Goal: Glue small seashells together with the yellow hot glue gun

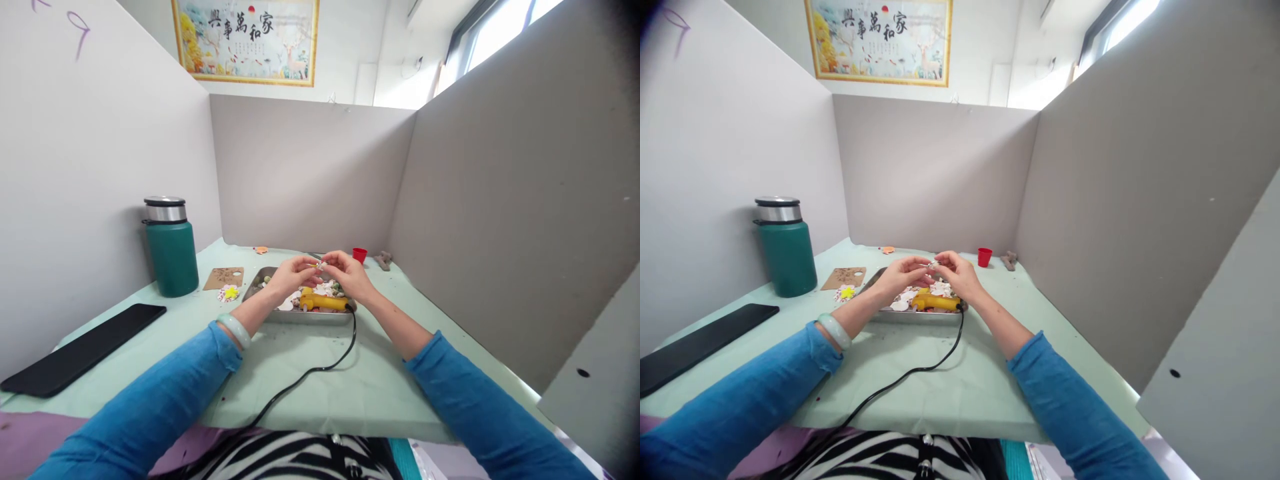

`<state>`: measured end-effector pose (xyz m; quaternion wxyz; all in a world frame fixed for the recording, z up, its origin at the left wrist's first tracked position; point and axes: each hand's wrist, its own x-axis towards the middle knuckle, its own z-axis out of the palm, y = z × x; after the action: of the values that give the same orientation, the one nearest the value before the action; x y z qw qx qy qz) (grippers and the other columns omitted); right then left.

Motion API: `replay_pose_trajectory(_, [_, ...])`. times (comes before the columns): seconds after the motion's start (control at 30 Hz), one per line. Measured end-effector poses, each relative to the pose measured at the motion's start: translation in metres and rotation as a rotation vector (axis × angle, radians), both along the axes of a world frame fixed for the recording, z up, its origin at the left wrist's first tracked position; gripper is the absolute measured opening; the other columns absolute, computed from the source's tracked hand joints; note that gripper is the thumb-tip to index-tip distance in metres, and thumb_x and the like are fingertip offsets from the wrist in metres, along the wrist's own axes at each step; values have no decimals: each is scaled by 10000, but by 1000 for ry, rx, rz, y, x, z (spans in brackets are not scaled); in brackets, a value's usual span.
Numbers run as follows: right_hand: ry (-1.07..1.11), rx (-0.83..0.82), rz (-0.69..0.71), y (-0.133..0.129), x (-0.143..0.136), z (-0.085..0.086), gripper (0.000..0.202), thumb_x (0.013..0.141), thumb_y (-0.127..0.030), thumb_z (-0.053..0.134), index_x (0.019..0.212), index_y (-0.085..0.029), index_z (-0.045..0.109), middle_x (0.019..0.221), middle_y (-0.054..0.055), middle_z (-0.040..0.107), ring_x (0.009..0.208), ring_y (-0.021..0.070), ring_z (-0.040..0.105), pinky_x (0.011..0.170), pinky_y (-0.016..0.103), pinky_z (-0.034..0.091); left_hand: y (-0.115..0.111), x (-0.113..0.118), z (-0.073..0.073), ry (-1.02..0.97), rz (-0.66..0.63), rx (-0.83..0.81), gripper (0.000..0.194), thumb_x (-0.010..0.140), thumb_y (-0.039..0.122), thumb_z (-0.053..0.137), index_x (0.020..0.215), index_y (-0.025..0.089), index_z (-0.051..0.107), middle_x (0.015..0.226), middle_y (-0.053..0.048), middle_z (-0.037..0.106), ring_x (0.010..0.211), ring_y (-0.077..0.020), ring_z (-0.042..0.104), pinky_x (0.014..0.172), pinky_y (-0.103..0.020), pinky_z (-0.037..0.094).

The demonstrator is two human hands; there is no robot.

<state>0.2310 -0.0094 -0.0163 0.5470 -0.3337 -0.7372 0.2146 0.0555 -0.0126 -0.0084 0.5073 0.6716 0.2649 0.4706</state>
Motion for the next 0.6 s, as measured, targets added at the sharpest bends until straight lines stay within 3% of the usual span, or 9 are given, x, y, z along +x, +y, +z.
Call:
replay_pose_trajectory(0.1, [-11, -13, 27, -6, 2, 1, 240, 783, -329, 596, 981, -194, 585, 866, 32, 647, 795, 154, 612, 739, 303, 490, -2, 1, 3, 9, 6, -16, 328, 701, 362, 702, 905, 137, 579, 881, -74, 667, 723, -169, 666, 722, -341, 532])
replay_pose_trajectory(0.27, [-80, 75, -41, -10, 4, 1, 216, 771, -300, 608, 958, -192, 605, 891, 39, 644, 815, 160, 604, 755, 317, 493, -7, 2, 7, 33, 43, -75, 312, 679, 377, 715, 826, 138, 578, 757, -35, 647, 661, -146, 646, 674, -305, 522])
replay_pose_trajectory(0.47, [-117, 221, -87, -12, 3, 0, 227, 765, -281, 609, 978, -202, 607, 921, 39, 633, 797, 149, 588, 754, 307, 486, -12, 3, 7, 32, 70, -94, 318, 681, 378, 705, 834, 124, 592, 803, -53, 658, 647, -135, 635, 687, -309, 522])
replay_pose_trajectory(0.6, [-82, 128, -96, -10, 10, 5, 210, 781, -344, 592, 927, -196, 623, 808, 20, 632, 741, 141, 582, 706, 288, 482, -13, 3, 8, 63, 79, -40, 370, 693, 381, 688, 953, 135, 596, 845, -69, 681, 640, -136, 641, 682, -308, 524])
